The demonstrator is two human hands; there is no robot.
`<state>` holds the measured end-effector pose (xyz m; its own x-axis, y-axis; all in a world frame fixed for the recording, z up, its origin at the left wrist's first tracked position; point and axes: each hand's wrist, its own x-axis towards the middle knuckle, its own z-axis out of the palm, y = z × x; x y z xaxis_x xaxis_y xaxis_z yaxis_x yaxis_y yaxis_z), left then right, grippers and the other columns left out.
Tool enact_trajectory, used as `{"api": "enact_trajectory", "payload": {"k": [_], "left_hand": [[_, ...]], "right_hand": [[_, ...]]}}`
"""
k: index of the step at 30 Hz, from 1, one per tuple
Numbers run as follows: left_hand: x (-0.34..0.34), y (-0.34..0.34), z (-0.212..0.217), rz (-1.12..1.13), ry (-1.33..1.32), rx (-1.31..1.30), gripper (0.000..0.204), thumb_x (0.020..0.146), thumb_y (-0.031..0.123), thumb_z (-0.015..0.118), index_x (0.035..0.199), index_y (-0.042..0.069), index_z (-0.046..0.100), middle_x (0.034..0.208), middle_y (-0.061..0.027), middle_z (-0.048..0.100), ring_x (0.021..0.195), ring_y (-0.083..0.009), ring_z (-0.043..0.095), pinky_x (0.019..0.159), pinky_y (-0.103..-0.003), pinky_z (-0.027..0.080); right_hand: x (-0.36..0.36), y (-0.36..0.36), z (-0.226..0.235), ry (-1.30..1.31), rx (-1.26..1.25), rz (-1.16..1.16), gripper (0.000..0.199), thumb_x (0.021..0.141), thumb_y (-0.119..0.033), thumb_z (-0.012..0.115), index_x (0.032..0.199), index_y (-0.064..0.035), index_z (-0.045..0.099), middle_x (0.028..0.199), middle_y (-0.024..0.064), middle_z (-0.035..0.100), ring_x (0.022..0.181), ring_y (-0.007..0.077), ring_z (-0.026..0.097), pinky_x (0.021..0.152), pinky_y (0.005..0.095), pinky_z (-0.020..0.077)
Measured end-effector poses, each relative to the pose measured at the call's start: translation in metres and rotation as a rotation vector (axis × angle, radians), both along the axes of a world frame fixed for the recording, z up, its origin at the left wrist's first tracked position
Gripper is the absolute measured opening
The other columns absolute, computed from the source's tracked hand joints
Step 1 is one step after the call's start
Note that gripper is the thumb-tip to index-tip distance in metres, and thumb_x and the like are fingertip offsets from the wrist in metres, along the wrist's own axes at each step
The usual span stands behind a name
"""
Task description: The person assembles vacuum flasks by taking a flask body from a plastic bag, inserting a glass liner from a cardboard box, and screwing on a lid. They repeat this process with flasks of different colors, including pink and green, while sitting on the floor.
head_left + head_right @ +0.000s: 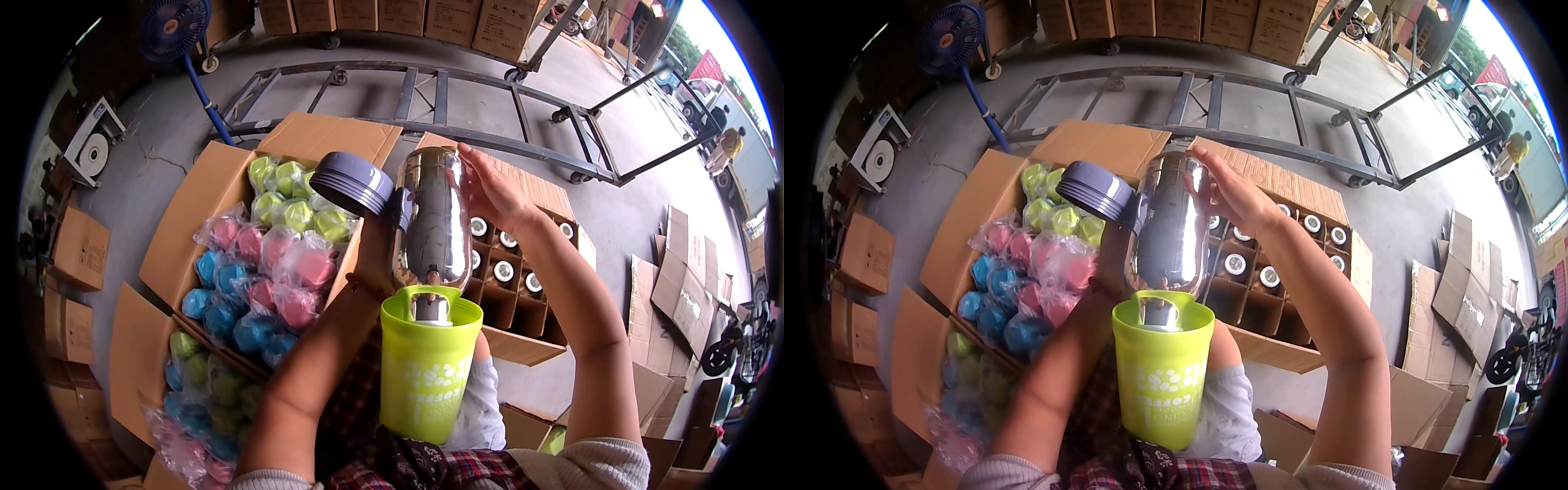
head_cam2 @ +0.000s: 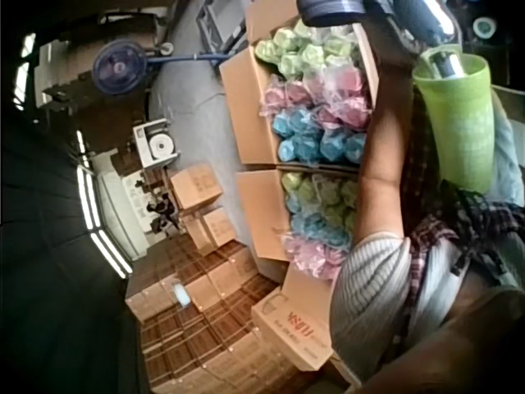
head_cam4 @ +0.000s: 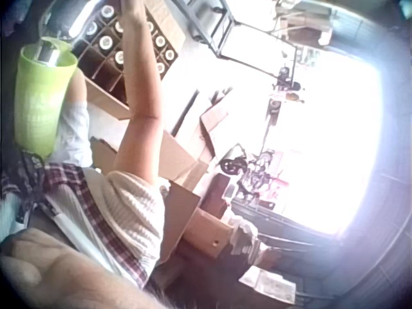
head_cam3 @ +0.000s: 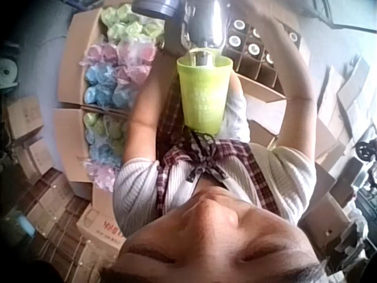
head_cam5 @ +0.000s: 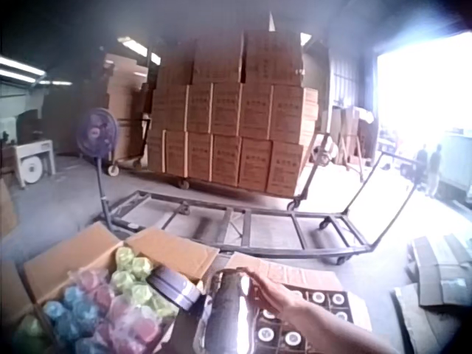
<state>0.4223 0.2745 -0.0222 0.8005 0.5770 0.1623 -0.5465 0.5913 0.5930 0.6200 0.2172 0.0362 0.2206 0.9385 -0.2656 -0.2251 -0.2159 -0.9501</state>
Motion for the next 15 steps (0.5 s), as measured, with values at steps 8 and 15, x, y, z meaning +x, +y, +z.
{"api": "enact_trajectory", "payload": {"k": [8,15], "left_hand": [[-0.023,0.009,-0.024,0.044,0.06,-0.29,0.049,0.101,0.04,0.035,0.139,0.01,0.037,0.136,-0.0072,0.045,0.115,-0.0213,0.051,0.092,-0.035,0.048],[-0.072,0.021,-0.026,0.257,0.135,-0.276,0.047,0.087,0.021,0.042,0.13,0.003,0.047,0.128,-0.0153,0.056,0.116,-0.0307,0.056,0.086,-0.05,0.055]], "right_hand": [[-0.019,-0.021,0.02,-0.139,0.176,0.329,0.054,0.094,-0.036,0.057,0.135,-0.003,0.045,0.124,0.0075,0.049,0.114,0.0168,0.046,0.098,0.0316,0.0385],[-0.046,-0.049,0.03,-0.217,0.115,0.818,0.062,0.08,-0.022,0.078,0.131,-0.0021,0.051,0.132,0.0097,0.053,0.123,0.0223,0.049,0.106,0.0369,0.038]]}}
